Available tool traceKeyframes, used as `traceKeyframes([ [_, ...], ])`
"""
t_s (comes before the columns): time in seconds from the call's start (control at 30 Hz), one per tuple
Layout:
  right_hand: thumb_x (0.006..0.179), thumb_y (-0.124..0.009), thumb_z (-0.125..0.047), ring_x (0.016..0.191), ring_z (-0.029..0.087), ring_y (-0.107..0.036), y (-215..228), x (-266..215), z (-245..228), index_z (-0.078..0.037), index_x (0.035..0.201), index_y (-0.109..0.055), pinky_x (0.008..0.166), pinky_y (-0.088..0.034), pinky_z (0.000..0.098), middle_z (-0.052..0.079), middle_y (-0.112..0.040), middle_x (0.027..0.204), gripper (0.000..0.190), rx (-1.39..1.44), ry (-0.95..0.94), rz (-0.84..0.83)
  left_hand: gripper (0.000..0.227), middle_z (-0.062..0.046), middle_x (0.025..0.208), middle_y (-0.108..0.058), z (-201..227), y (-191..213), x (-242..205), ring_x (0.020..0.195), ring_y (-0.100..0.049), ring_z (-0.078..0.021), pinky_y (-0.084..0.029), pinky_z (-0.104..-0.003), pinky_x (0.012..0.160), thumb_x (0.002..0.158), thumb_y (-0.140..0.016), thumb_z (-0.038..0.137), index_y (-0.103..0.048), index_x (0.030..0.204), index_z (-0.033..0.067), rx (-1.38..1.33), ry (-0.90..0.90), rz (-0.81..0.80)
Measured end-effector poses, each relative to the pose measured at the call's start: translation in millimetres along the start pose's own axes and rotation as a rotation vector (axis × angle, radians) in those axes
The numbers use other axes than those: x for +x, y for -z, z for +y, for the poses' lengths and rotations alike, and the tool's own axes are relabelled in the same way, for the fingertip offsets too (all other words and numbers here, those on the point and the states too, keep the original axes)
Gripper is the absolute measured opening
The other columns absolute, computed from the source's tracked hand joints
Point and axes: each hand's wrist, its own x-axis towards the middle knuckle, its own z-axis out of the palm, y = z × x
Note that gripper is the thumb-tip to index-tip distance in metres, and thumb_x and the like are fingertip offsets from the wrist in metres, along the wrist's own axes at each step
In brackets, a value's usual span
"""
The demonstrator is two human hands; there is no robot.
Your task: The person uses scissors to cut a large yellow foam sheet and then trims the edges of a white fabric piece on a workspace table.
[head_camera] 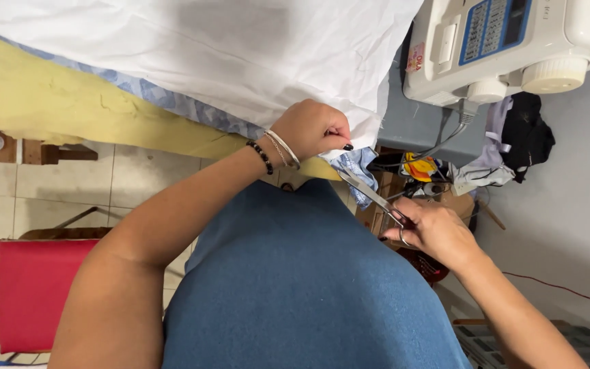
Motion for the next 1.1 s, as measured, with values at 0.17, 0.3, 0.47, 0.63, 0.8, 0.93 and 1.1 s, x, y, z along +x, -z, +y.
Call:
traceKeyframes([
  [0.17,0.076,-0.081,-0.052,0.081,0.034,-0.076,-2,11,-4,-0.021,0.098,-0.065,0.074,-0.062,0.0489,0.008,-0.072,0.077,0.041,-0.031,0.006,-0.023,0.009,0.003,0.075,-0.074,-1,1,-3,0.083,-0.073,-0.0286,-0.058,-0.043,0.079,0.084,-0.07,0.03,-0.076,0.085,0.0226,-0.03,0.009,-0.006],
  [0.3,0.077,-0.08,-0.052,0.079,0.034,-0.076,4,14,-16,-0.021,0.097,-0.065,0.073,-0.062,0.0491,0.008,-0.072,0.076,0.04,-0.047,0.013,-0.012,0.011,0.003,0.077,-0.075,-2,0,-4,0.085,-0.073,-0.0291,-0.058,-0.044,0.08,0.084,-0.07,0.032,-0.075,0.087,0.0232,-0.032,0.007,-0.014],
  [0.47,0.078,-0.079,-0.052,0.076,0.032,-0.076,7,16,-18,-0.02,0.096,-0.066,0.072,-0.063,0.0478,0.008,-0.073,0.075,0.04,-0.086,-0.028,-0.036,0.01,0.001,0.077,-0.075,-1,-2,-3,0.086,-0.073,-0.0296,-0.058,-0.044,0.08,0.085,-0.07,0.03,-0.075,0.087,0.0223,-0.028,-0.013,0.014],
  [0.63,0.078,-0.079,-0.05,0.071,0.029,-0.076,15,16,-23,-0.018,0.093,-0.067,0.068,-0.064,0.0449,0.009,-0.072,0.07,0.037,-0.093,-0.005,-0.055,0.011,0.001,0.081,-0.076,-3,-2,-3,0.089,-0.073,-0.0303,-0.058,-0.046,0.082,0.085,-0.071,0.032,-0.076,0.089,0.0231,-0.022,-0.014,0.018],
  [0.8,0.079,-0.08,-0.046,0.067,0.027,-0.075,18,19,-27,-0.016,0.09,-0.067,0.066,-0.064,0.0417,0.008,-0.071,0.068,0.034,-0.063,0.004,-0.064,0.01,0.0,0.082,-0.076,-3,-3,-4,0.089,-0.073,-0.0308,-0.058,-0.046,0.082,0.085,-0.072,0.03,-0.076,0.09,0.0219,-0.023,-0.02,0.028],
  [0.93,0.079,-0.079,-0.045,0.066,0.027,-0.074,15,22,-22,-0.015,0.089,-0.066,0.064,-0.063,0.0425,0.009,-0.071,0.067,0.035,-0.042,0.03,-0.057,0.011,0.001,0.082,-0.076,-5,-6,-3,0.09,-0.073,-0.0298,-0.058,-0.045,0.083,0.085,-0.072,0.033,-0.075,0.09,0.0237,-0.023,-0.009,0.024],
  [1.1,0.08,-0.077,-0.047,0.062,0.026,-0.073,14,26,-18,-0.015,0.088,-0.065,0.061,-0.062,0.0412,0.009,-0.069,0.064,0.036,-0.032,0.037,-0.057,0.011,0.001,0.081,-0.076,-8,-7,-2,0.089,-0.073,-0.0296,-0.058,-0.045,0.081,0.086,-0.071,0.032,-0.074,0.09,0.0229,-0.016,0.0,0.034],
])
